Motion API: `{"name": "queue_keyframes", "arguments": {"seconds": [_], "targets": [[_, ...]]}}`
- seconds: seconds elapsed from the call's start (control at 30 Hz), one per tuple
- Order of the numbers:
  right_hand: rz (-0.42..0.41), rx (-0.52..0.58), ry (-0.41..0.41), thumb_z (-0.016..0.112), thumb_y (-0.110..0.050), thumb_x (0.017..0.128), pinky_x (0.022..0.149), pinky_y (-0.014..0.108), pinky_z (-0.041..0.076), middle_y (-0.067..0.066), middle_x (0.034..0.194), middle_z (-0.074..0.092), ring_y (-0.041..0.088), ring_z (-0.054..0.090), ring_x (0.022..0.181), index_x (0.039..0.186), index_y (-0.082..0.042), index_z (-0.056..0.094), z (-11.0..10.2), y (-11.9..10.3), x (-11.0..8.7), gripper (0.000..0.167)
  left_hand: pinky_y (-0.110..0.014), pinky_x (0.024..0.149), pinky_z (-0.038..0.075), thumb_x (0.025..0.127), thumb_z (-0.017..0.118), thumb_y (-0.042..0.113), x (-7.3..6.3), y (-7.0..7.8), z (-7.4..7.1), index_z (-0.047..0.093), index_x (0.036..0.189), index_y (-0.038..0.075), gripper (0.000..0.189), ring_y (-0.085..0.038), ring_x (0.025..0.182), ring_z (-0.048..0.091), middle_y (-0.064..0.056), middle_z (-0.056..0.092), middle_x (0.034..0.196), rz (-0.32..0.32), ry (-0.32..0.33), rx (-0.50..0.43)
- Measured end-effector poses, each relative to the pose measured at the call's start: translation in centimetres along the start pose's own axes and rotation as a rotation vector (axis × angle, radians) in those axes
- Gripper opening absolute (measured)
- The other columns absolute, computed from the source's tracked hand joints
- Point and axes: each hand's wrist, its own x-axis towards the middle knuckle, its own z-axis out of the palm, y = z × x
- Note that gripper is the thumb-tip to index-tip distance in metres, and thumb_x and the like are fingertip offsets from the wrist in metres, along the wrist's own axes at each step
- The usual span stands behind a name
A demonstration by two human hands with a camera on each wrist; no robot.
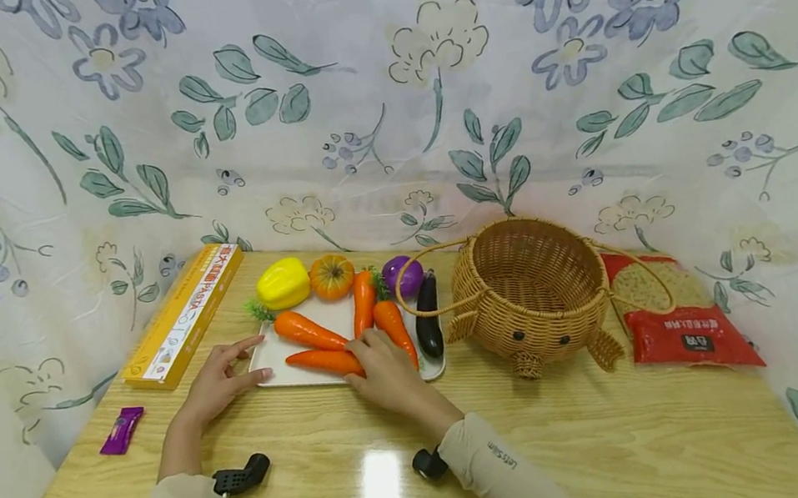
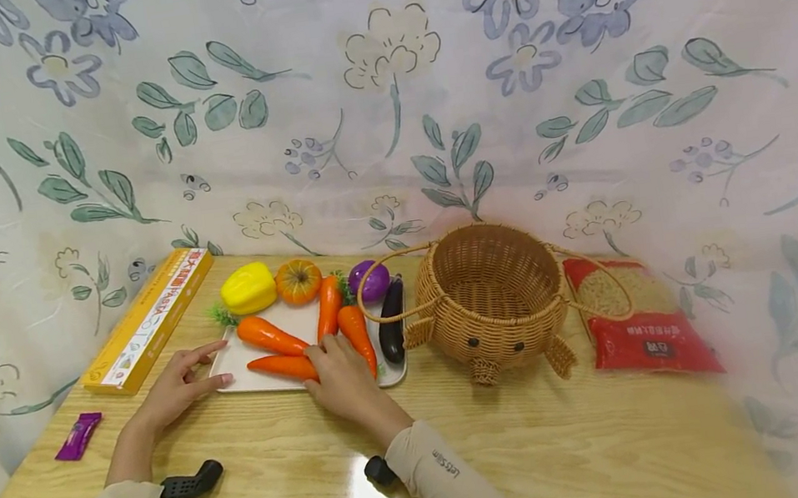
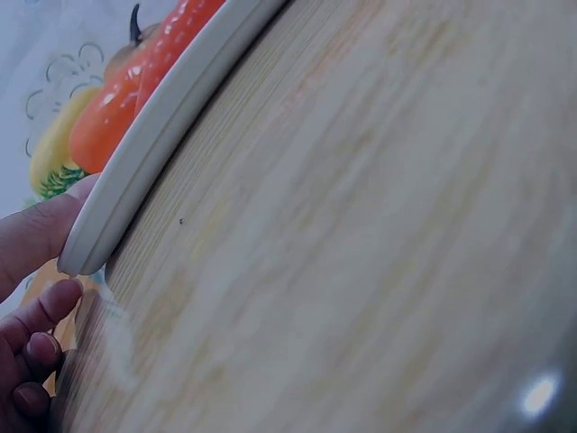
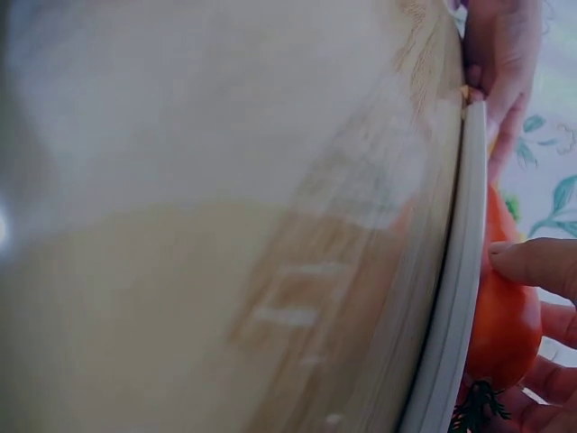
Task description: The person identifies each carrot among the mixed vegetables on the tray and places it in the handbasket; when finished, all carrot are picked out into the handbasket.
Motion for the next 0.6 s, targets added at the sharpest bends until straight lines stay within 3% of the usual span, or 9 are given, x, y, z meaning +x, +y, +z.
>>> {"name": "queue_keyframes", "arguments": {"seconds": [0.37,0.6], "targets": [[-0.003,0.02,0.018,0.076,-0.028,0.087,0.088,0.029,0.05,0.005,0.111,0.06,0.02,0.055,0.104,0.124,-0.009,0.068,0.39,0.05,0.15,0.042,-0.036,0.073,0.029,0.091,0.072,0.034,-0.16,0.16,-0.06,0.049,0.146,0.012,0.064,-0.025,0.088,0.034,-0.019,0.045,0.118,-0.006,-0.001,-0.007],[-0.029,0.146,0.081,0.077,-0.025,0.086,0.087,0.027,0.047,0.005,0.108,0.059,0.019,0.054,0.1,0.122,-0.007,0.068,0.29,0.15,0.13,0.041,-0.036,0.072,0.029,0.091,0.071,0.035,-0.02,0.15,0.02,0.049,0.146,0.012,0.063,-0.024,0.088,0.034,-0.018,0.046,0.118,0.003,-0.004,0.007]]}}
